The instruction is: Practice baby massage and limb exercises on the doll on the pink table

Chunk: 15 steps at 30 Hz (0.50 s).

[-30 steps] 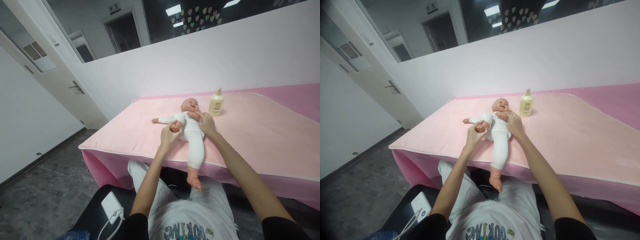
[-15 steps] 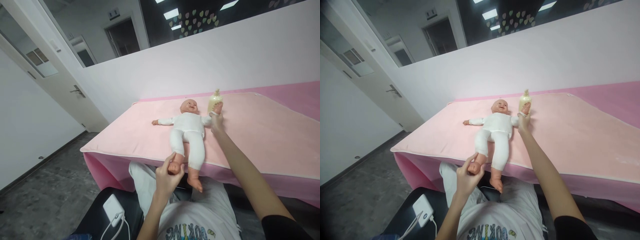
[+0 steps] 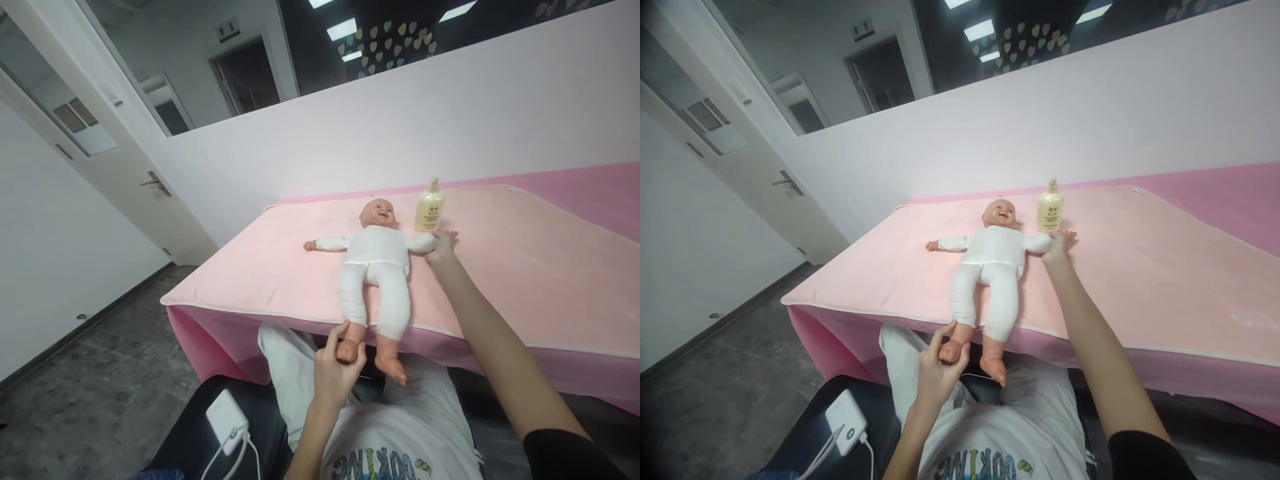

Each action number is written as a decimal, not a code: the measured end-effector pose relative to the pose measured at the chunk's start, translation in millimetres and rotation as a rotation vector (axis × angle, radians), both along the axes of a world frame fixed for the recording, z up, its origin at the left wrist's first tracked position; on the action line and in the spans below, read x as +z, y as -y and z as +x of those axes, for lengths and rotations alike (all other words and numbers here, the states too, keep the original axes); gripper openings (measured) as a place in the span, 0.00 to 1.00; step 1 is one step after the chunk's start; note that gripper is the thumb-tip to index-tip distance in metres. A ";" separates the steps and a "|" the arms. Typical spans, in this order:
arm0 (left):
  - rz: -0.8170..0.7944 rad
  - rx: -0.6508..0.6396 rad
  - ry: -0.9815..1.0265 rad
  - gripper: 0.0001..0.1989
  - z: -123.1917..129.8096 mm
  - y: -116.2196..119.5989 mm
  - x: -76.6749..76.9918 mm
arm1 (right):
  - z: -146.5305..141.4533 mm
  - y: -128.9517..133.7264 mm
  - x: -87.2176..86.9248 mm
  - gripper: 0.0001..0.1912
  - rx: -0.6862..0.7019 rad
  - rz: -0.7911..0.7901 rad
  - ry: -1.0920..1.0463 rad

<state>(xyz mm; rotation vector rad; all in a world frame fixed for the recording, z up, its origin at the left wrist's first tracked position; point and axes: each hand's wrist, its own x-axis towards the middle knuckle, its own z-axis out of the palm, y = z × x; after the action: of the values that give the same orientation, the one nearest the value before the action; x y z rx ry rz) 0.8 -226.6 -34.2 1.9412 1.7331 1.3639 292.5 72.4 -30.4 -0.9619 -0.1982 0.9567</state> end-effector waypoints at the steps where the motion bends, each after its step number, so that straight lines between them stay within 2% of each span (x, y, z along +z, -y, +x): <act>1: -0.027 0.001 -0.008 0.17 0.1 0.6 0.6 | 0.4 -0.7 -0.4 0.32 0.011 0.008 0.023; 7: -0.086 -0.005 -0.008 0.17 1.2 0.7 2.3 | 2.2 -4.3 -5.4 0.29 -0.018 0.007 0.059; 12: -0.123 -0.001 0.000 0.17 2.4 2.0 0.4 | -0.6 -1.6 -1.6 0.19 -0.023 -0.007 0.145; 15: -0.145 -0.050 -0.027 0.20 -7.0 1.7 4.7 | -2.2 1.0 1.3 0.19 -0.039 -0.020 0.090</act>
<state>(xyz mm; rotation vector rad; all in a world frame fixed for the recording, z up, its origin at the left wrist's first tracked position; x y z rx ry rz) -6.2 -228.3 -29.5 1.9184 1.7313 1.1664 290.3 71.4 -29.0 -1.0242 -0.2452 0.8820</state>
